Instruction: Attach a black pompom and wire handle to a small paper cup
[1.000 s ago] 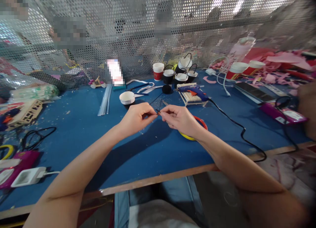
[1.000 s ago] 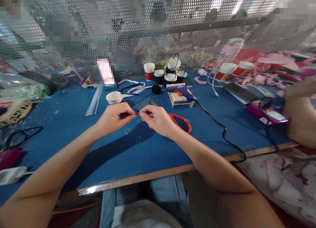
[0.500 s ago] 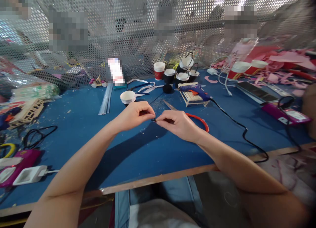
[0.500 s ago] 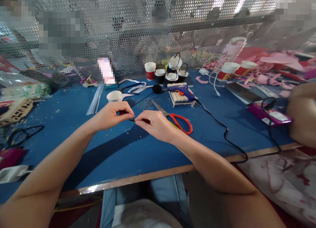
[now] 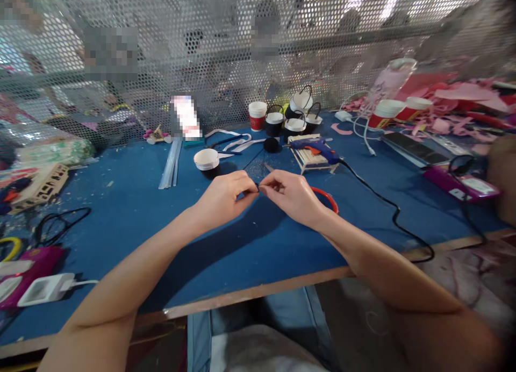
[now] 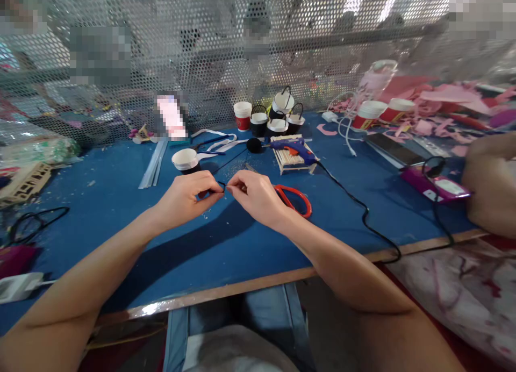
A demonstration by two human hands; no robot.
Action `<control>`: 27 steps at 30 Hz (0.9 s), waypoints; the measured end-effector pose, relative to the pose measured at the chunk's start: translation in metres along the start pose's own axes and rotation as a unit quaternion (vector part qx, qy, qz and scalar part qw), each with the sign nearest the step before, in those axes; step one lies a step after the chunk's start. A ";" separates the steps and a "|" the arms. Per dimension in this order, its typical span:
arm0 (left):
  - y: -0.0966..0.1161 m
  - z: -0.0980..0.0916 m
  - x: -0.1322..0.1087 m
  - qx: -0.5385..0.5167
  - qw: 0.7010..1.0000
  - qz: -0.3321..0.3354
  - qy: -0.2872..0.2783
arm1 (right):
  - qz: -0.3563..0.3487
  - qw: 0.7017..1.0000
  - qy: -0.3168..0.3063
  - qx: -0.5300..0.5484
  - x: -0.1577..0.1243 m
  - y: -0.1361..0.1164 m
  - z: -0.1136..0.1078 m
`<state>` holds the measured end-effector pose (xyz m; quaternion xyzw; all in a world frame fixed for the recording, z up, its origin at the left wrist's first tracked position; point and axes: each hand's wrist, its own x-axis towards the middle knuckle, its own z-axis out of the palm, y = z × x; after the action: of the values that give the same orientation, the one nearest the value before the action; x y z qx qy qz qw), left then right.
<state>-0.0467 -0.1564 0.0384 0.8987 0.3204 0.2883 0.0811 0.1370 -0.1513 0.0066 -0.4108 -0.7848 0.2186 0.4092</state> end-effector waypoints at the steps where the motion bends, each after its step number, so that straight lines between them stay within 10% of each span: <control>1: 0.001 -0.002 0.000 0.019 1.000 0.013 0.001 | -0.025 0.999 -0.009 -0.022 -0.001 -0.001 0.000; 7: -0.011 -0.014 0.003 -0.017 0.999 -0.013 -0.025 | -0.115 0.989 -0.084 -0.028 -0.003 -0.009 -0.002; 18: -0.020 -0.001 0.001 -0.125 0.989 -0.071 -0.020 | 0.083 0.986 -0.034 0.142 0.000 -0.002 -0.003; 27: -0.002 -0.007 0.001 0.055 0.998 0.028 -0.012 | -0.078 0.994 -0.046 -0.066 -0.003 -0.007 -0.001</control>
<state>-0.0512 -0.1545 0.0437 0.9138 0.3098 0.2612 0.0273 0.1355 -0.1575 0.0103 -0.3637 -0.8454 0.1524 0.3603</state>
